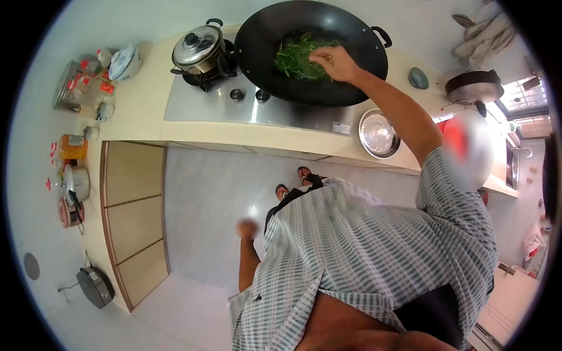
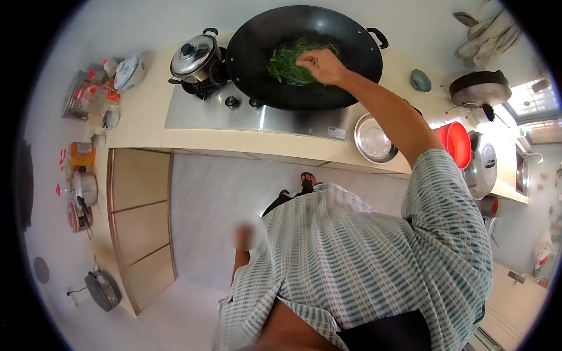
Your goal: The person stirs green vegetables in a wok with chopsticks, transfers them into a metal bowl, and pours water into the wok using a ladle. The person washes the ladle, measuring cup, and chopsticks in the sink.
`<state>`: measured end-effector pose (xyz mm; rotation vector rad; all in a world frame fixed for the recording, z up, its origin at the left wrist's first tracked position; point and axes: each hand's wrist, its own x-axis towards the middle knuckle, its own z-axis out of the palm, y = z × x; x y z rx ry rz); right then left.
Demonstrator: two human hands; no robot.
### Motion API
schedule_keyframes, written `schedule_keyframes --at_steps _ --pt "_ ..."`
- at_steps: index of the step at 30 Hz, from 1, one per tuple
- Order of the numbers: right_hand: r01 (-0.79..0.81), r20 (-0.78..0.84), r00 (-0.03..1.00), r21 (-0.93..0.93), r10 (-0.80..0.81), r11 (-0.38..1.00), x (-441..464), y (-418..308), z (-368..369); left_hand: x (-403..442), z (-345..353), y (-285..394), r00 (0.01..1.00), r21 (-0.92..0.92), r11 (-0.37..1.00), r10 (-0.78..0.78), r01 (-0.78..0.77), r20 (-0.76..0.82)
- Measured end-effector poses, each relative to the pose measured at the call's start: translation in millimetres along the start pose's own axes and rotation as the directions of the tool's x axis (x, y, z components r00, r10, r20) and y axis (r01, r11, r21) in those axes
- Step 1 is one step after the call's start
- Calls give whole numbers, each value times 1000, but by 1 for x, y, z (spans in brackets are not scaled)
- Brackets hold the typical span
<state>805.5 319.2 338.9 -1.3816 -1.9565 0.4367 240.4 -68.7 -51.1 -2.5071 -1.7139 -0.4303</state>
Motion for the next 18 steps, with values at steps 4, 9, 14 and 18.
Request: schedule_keyframes --at_steps 4,9,14,18 --pt "125 137 986 -257 -92 958 7 11 -2 -17 21 -20 984 59 994 102 -94 -148" --pt "230 331 935 -298 -126 927 11 3 -5 -24 16 -19 985 2 1000 -23 23 172" --pt "325 402 886 -190 -229 926 26 15 7 -15 30 -18 991 63 992 106 -111 85" --pt "309 519 850 -364 -84 879 30 1 -2 5 10 -1 888 62 997 -65 41 456"
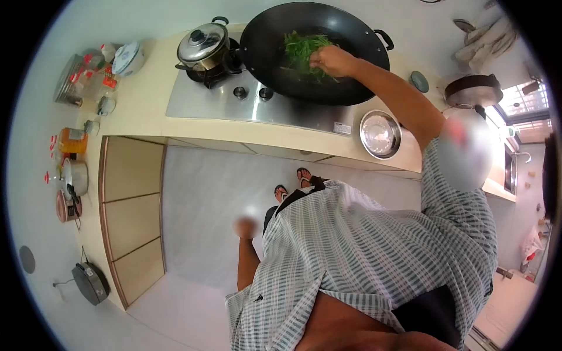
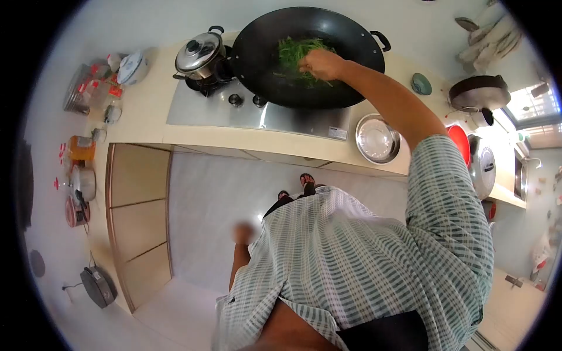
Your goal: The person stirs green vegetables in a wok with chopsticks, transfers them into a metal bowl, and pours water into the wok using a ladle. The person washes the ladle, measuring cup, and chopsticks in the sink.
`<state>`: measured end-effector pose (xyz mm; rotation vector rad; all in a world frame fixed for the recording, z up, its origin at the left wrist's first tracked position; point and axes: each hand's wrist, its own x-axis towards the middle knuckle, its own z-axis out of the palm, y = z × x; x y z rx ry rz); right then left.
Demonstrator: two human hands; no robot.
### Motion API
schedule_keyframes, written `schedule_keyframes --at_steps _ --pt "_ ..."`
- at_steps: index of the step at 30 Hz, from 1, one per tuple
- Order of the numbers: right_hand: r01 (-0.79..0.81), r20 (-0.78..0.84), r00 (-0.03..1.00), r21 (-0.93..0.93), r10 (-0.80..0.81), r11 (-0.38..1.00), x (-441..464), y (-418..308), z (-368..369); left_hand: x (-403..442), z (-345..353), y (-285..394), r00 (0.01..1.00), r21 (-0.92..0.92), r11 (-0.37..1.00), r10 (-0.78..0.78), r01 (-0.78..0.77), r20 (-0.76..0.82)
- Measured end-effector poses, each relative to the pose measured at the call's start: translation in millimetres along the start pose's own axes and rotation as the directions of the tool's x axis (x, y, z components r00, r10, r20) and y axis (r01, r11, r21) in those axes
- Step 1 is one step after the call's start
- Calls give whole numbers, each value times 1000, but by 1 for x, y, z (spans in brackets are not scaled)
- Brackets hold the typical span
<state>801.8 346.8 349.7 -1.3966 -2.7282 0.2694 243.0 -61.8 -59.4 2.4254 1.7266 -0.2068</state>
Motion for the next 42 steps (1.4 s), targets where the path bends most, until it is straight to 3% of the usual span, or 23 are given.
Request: schedule_keyframes --at_steps 1,2,3,5,6,7,8,10,13,16,17,20,21,23,27,30,31,32,34,37,40,41,42 --pt "65 -35 997 36 -64 997 -1 -19 -12 -5 -16 8 982 -5 998 -63 65 179" --pt "-44 -139 989 93 57 995 2 -25 -32 -2 -5 6 989 50 999 28 -21 -144" --pt "-152 -229 955 165 187 975 2 -31 -48 -5 14 -2 889 128 988 136 -88 -438" --pt "-258 -411 815 374 408 891 7 -25 -54 -15 20 -1 877 54 998 53 -31 -477" --pt "-247 -490 712 497 503 832 14 -4 -51 -19 18 10 970 -86 991 -121 105 -209" --pt "-216 -541 589 610 600 762 18 13 -46 -24 17 11 981 -121 982 -157 143 -116" --pt "-295 -557 559 558 614 776 20 23 -37 -29 18 13 981 -148 971 -192 186 -22" --pt "-443 -595 505 443 625 779 31 31 -17 -33 32 2 966 -62 997 -56 41 -253" --pt "-279 -455 536 700 711 657 35 -4 18 -25 32 -13 816 122 985 173 -126 -552" --pt "-32 -354 703 851 617 525 21 3 18 -26 -9 9 905 -251 962 -12 -106 -424" --pt "-91 -342 718 817 606 570 15 6 15 -28 3 3 899 -4 994 100 -112 -427" --pt "-252 -300 754 689 584 679 -2 2 10 -26 12 -1 854 -5 988 133 -157 -502" --pt "-190 -353 808 602 472 776 -4 -11 20 -17 9 -1 821 59 989 147 -137 -551" --pt "-196 -339 810 612 478 766 -10 -26 5 -16 5 6 760 169 982 169 -79 -628" --pt "-280 -276 844 504 459 817 -32 -32 3 -18 13 -4 886 -15 990 120 -141 -447" --pt "-210 -365 753 656 548 725 -46 -29 -12 -29 6 2 916 -29 996 69 -88 -395" --pt "-179 -388 643 763 661 622 -49 -35 -29 -32 3 1 910 -41 994 72 -97 -408" --pt "-256 -408 543 752 734 607 -53 -17 -34 -26 1 0 900 -50 992 81 -113 -428" --pt "-641 -563 416 375 714 670 -59 -3 -38 -19 5 -1 893 -73 988 89 -134 -440" --pt "-248 -358 348 856 866 453 -35 18 13 -20 23 -13 886 -79 983 110 -163 -451" --pt "-175 -479 340 813 809 555 -27 39 40 -26 30 -27 881 -63 985 116 -163 -459" --pt "-318 -523 294 736 800 598 -34 41 38 -21 27 -22 877 -75 986 99 -151 -471" --pt "-332 -526 320 717 788 613 -34 35 22 -6 19 -17 866 -90 986 76 -139 -495"
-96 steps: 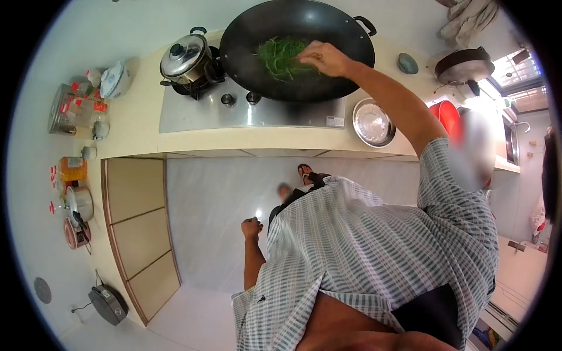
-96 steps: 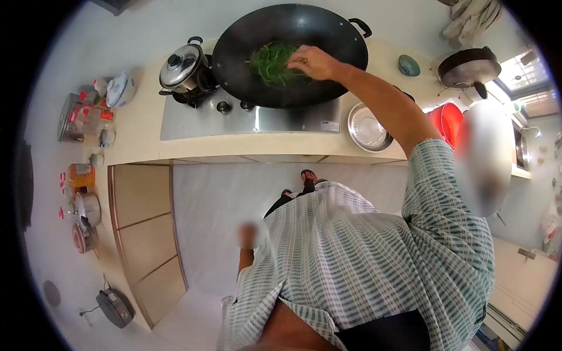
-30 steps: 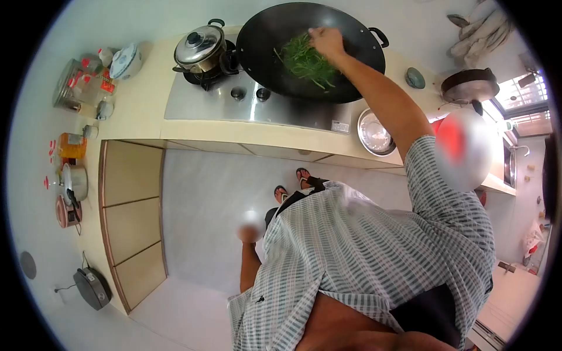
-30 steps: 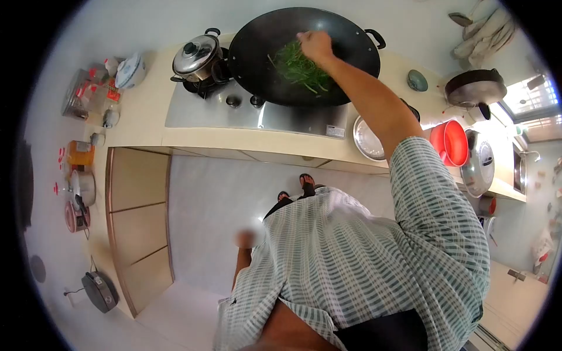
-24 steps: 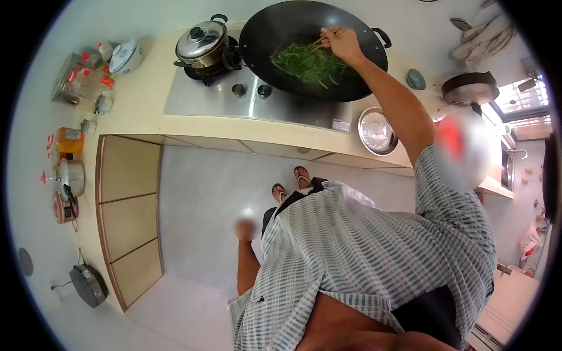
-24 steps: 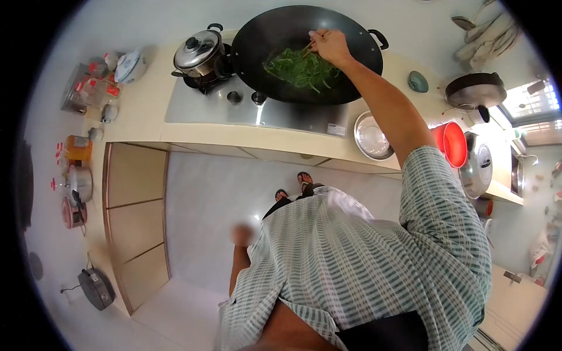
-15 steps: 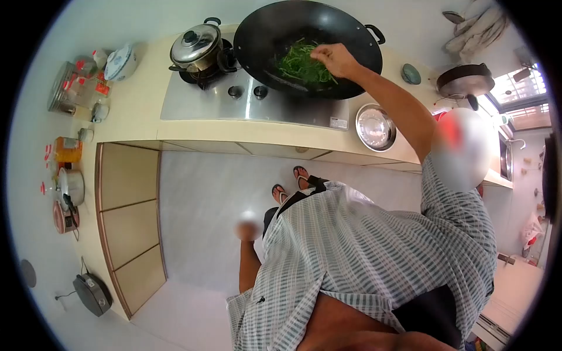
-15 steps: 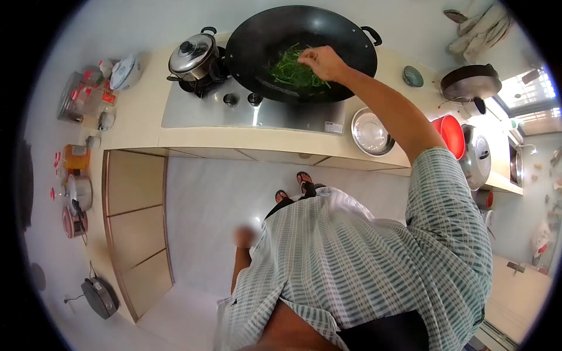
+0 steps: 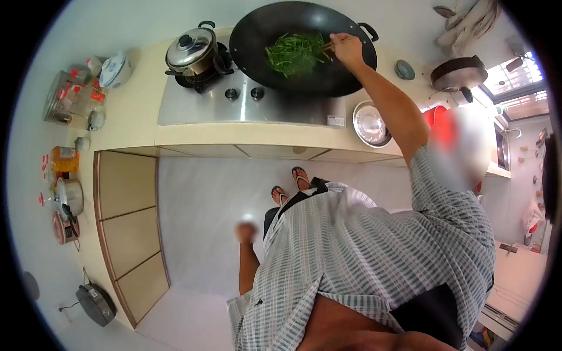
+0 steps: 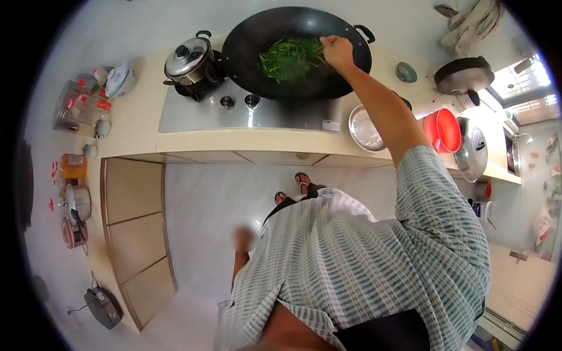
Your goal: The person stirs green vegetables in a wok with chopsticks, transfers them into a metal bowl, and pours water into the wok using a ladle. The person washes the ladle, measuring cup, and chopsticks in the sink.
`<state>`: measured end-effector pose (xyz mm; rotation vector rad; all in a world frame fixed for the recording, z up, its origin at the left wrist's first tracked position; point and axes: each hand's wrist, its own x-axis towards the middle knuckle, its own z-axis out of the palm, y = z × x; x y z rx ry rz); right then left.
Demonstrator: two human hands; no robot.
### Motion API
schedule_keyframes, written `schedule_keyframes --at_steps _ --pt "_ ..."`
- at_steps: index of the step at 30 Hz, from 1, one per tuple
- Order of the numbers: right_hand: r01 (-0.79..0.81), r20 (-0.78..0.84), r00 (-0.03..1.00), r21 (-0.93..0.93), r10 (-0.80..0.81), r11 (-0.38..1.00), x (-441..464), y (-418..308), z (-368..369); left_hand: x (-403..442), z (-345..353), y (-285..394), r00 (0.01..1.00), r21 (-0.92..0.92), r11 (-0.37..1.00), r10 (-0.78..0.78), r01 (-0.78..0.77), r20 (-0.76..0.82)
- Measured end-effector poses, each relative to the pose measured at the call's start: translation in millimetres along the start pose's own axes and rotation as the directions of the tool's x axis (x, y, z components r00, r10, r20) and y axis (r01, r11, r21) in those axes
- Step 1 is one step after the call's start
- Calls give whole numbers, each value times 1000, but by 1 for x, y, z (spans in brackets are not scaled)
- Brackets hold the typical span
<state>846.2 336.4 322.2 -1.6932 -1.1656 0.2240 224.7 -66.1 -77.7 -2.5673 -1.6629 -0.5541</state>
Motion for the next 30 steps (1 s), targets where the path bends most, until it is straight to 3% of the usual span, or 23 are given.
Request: schedule_keyframes --at_steps 1,2,3,6,7,10,11,13,16,19,21,22,24,28,30 --pt "13 26 1000 -25 -12 1000 -2 -17 -10 9 -4 0 987 178 979 117 -96 -113" --pt "16 59 998 -53 -13 998 -6 -32 -18 4 -5 -1 993 168 980 111 -103 -38" --pt "62 -53 997 -24 -63 998 -6 -39 -23 -3 -6 -2 994 157 982 102 -107 37" --pt "30 -156 986 -166 -56 986 12 -21 -10 -8 -8 -7 966 63 997 15 -32 259" --pt "96 -73 991 -231 -116 968 6 -17 -1 -8 -6 -7 943 26 1000 -24 17 332" --pt "-172 183 976 306 119 936 -2 -34 15 -8 9 -16 994 -143 990 8 8 111" --pt "-91 195 980 251 42 964 -2 -44 4 -12 10 -15 998 -70 997 28 -25 48" --pt "-73 115 992 241 47 968 -1 -55 -12 -13 10 -11 994 76 994 90 -84 -69" --pt "-43 73 997 359 18 932 -1 -73 -28 -10 12 -16 988 57 992 115 -110 -101" --pt "-102 140 989 493 37 864 -26 -86 -34 -21 -1 -12 938 -64 988 -116 144 326" --pt "-148 197 980 580 38 801 -40 -86 -29 -17 17 -23 998 25 999 28 -29 47" --pt "-153 217 974 399 68 904 -43 -80 -30 -17 17 -27 990 86 991 112 -104 -84" --pt "-144 252 957 -7 141 990 -49 -65 -28 -23 10 -20 993 48 992 114 -114 -2" --pt "-170 174 980 452 100 876 -49 -60 -37 -12 10 -17 997 -11 999 47 -46 60" --pt "-135 163 985 511 59 849 -54 -74 -38 -10 7 -21 983 -47 999 11 -2 183"
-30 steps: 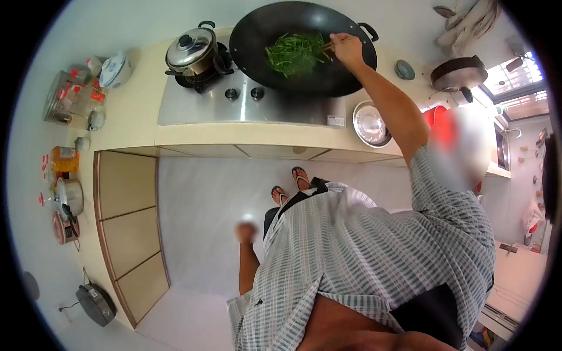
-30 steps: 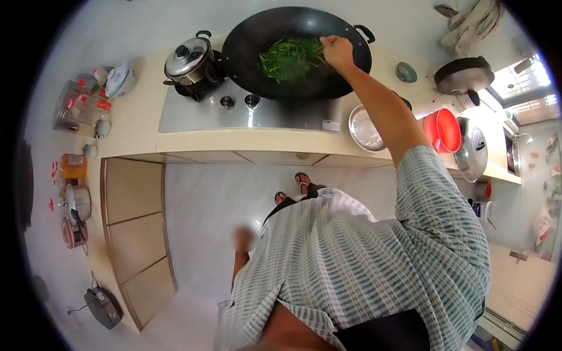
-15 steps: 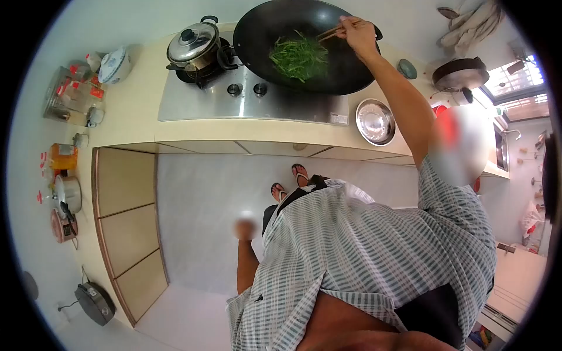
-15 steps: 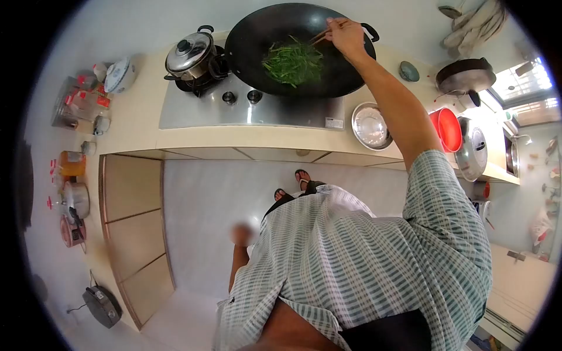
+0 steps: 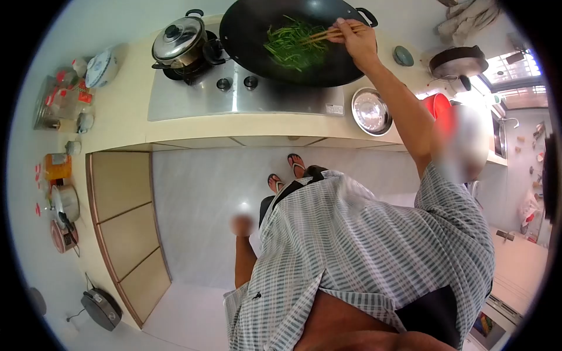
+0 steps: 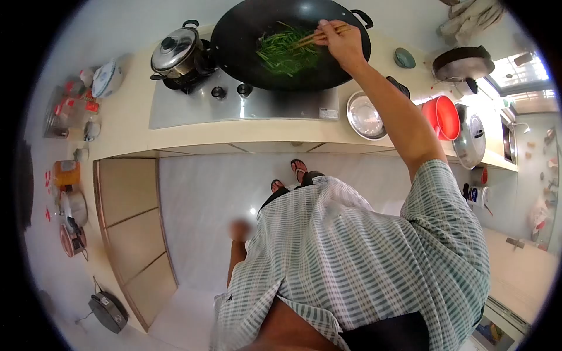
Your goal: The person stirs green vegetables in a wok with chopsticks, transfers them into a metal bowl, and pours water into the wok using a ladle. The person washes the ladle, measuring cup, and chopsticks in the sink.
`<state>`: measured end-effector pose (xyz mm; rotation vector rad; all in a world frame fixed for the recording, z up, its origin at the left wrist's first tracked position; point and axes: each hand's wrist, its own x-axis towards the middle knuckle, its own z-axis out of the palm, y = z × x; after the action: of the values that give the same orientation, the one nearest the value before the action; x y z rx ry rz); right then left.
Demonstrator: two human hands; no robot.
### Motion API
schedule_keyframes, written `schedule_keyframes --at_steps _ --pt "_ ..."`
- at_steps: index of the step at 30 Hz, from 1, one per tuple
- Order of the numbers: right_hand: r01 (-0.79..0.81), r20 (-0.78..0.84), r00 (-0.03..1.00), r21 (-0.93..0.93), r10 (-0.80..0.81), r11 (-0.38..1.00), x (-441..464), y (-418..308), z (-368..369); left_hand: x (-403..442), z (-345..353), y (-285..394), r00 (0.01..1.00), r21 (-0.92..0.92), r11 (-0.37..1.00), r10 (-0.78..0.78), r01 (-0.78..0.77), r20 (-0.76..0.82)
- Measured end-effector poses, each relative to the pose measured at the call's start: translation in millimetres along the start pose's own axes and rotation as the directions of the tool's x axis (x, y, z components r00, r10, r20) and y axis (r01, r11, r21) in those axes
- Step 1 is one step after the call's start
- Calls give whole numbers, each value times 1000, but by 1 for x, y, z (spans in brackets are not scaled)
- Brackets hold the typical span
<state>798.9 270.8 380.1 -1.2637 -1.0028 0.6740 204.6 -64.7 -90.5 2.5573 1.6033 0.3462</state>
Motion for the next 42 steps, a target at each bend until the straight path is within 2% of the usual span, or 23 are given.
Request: schedule_keyframes --at_steps 1,4,7,10,13,16,19,22,29,31,34,37,38,41,42 --pt "21 7 1000 30 -21 999 -2 -1 5 -4 0 -2 998 -19 1000 -21 23 62" --pt "3 -12 1000 65 -2 998 1 6 17 2 10 -2 992 -101 994 -54 42 -117" --pt "-30 -4 1000 15 30 999 14 25 19 21 -19 1 994 33 998 51 -55 94" --pt "-75 -16 997 -14 75 997 24 45 19 30 -17 8 995 138 989 72 -61 -76" --pt "-112 -31 993 10 113 994 30 52 20 26 -23 14 999 48 998 49 -49 -4" --pt "-109 -22 994 67 110 992 32 45 14 23 -14 22 986 14 999 32 -30 -161" --pt "-48 -2 999 82 48 995 37 41 9 4 5 7 968 -2 989 146 -149 -205" --pt "-63 11 998 16 63 998 41 46 11 1 15 13 959 -24 997 70 -80 -273" --pt "-110 -35 993 76 112 991 46 52 15 6 17 13 975 110 990 108 -87 -196" --pt "-85 -53 994 128 92 988 49 51 7 9 13 8 991 -64 989 130 -130 -14" --pt "-106 -75 989 256 129 961 52 49 -4 12 11 12 992 -285 953 78 -105 -103" --pt "-119 -109 981 311 160 943 52 42 -16 8 14 28 989 -66 997 17 -26 -144" --pt "-126 -107 980 327 169 937 51 40 -19 9 13 26 969 1 997 69 -71 -237" --pt "-125 -104 979 389 178 913 55 32 -33 11 17 21 947 98 991 117 -91 -299" --pt "-117 -103 979 419 176 900 58 31 -38 11 7 28 983 58 998 42 -32 -180"
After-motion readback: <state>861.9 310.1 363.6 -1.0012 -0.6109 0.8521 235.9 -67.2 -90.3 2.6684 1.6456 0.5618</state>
